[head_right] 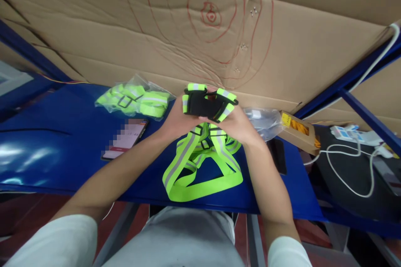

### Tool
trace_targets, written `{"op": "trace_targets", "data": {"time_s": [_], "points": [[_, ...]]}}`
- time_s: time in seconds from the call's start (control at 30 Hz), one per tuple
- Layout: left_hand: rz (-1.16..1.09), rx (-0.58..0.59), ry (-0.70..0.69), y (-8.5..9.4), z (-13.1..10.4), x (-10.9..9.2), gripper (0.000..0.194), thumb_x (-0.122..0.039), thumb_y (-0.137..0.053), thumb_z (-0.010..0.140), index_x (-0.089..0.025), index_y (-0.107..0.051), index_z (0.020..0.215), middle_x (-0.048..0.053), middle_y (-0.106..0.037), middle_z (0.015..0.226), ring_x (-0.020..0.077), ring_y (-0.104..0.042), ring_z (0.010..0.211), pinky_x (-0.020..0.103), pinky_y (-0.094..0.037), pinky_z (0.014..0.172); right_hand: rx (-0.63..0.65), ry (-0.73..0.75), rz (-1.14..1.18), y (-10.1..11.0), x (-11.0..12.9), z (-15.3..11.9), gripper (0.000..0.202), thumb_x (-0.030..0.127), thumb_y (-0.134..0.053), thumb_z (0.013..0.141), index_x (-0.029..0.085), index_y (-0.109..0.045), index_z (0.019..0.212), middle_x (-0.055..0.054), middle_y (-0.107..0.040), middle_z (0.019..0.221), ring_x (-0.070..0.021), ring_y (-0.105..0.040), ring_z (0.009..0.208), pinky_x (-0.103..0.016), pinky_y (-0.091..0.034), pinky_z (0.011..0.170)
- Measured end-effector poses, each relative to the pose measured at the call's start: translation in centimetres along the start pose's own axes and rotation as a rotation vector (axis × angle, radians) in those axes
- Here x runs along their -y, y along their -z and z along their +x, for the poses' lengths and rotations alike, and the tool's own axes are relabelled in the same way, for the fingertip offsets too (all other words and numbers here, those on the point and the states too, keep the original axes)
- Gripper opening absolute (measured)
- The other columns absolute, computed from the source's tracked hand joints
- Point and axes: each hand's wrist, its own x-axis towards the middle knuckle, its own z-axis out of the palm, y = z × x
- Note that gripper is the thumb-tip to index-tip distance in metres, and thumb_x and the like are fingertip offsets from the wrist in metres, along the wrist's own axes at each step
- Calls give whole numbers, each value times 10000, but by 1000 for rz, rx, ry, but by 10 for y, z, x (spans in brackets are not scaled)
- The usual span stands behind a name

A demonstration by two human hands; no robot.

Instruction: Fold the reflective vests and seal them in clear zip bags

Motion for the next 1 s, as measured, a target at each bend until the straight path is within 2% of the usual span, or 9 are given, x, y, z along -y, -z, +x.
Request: {"op": "trace_targets", "data": {"time_s": [0.13,0.23,0.33,0.47,0.57,0.73,0.8,0.9,1.0], "points": [[-13,-77,-11,-4,-2,4,529,-228,-907,699,-157,-765,1203,102,-782,1267,285,-717,1212,384,-530,1111,-46,16,20,-3,-5,0,386,486,-835,834,285,-785,1160,-35,-765,1287,-265,-647,1355,-472,-483,1228],[-84,41,69,-1,-1,-1,537,-189,-883,716,-158,-761,1238,83,-778,1282,285,-699,1255,392,-510,1144,-125,-14,75,0,-6,0,338,475,-829,827,282,-794,1103,-35,-772,1262,-268,-665,1330,-484,-490,1222],[-173,112,131,3,1,-8,532,-272,-907,739,-177,-772,1246,67,-776,1283,301,-691,1270,417,-516,1144,-149,-88,136,-1,-3,0,423,519,-828,812,304,-778,1173,-31,-765,1288,-277,-654,1348,-496,-494,1224],[-265,135,261,3,0,-5,651,-295,-982,634,-189,-770,1240,77,-786,1246,317,-714,1224,460,-538,1117,-51,-122,124,-5,-1,0,518,523,-815,840,356,-723,1322,-18,-755,1322,-264,-585,1437,-486,-434,1281],[-353,78,309,0,-1,6,684,-239,-993,585,-198,-763,1228,78,-787,1236,304,-717,1218,472,-531,1126,34,-118,76,-3,-1,0,586,529,-824,846,367,-683,1391,-17,-744,1348,-266,-571,1451,-484,-418,1293],[-465,23,402,-1,-1,14,583,-207,-966,591,-185,-773,1141,81,-780,1247,309,-714,1222,472,-550,1103,262,-102,43,20,9,-4,797,506,-951,706,335,-660,1428,-21,-678,1464,-294,-583,1432,-484,-450,1259],[-421,10,397,-3,-1,12,602,-205,-964,587,-177,-770,1157,90,-773,1271,320,-704,1244,474,-546,1108,210,-120,37,27,16,-5,683,526,-914,757,314,-703,1371,-27,-709,1413,-287,-642,1353,-466,-520,1183],[-312,-12,363,-7,-4,11,597,-200,-974,578,-158,-778,1140,96,-794,1213,330,-706,1238,478,-532,1122,-5,-127,-83,27,26,-6,407,516,-840,852,270,-798,1173,-22,-799,1178,-251,-744,1116,-425,-590,1055],[-370,59,372,-12,-6,12,604,-219,-997,579,-174,-774,1138,91,-795,1212,322,-719,1220,477,-551,1097,-65,-92,-164,24,37,-7,289,459,-863,839,253,-825,1037,-13,-818,1043,-239,-770,977,-413,-633,950]]}}
